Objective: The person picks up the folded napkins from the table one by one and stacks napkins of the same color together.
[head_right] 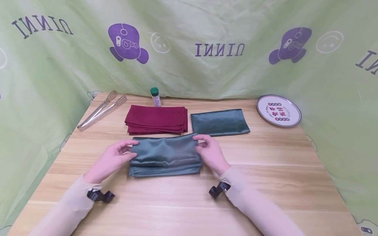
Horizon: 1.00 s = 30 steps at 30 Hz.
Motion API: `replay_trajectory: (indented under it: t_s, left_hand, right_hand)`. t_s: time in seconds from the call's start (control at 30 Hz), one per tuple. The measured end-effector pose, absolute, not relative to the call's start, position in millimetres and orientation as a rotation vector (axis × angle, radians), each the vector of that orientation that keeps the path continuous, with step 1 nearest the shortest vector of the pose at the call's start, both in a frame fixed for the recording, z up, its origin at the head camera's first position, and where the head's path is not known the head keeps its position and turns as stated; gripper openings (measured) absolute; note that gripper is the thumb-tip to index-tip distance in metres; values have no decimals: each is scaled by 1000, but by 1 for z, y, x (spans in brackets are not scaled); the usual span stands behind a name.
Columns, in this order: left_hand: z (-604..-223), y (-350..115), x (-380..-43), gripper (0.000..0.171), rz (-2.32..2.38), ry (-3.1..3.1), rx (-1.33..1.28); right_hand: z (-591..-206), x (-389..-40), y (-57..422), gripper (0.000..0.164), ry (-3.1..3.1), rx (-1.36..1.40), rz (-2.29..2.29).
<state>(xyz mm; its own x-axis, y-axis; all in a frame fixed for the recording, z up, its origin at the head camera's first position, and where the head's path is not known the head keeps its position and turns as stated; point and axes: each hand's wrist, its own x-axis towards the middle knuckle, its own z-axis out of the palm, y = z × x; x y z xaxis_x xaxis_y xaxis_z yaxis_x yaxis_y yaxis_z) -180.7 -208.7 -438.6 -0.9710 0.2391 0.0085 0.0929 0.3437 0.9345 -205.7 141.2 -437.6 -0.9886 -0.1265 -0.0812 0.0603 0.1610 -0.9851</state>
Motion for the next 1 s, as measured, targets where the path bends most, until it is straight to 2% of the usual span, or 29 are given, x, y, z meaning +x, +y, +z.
replay_trajectory:
  t_s: [0.3,0.63,1.0]
  left_hand:
    - [-429,-144,-240,37,1700,2545,444]
    - [-432,-76,-295,38,1735,2549,356]
    - [-446,-42,-329,42,1677,2480,332]
  right_hand:
    - [-432,-256,196,39,2616,44,-1912]
    - [-416,-303,235,44,2785,290,-1836]
    - [-424,-330,256,47,2792,488,-1897]
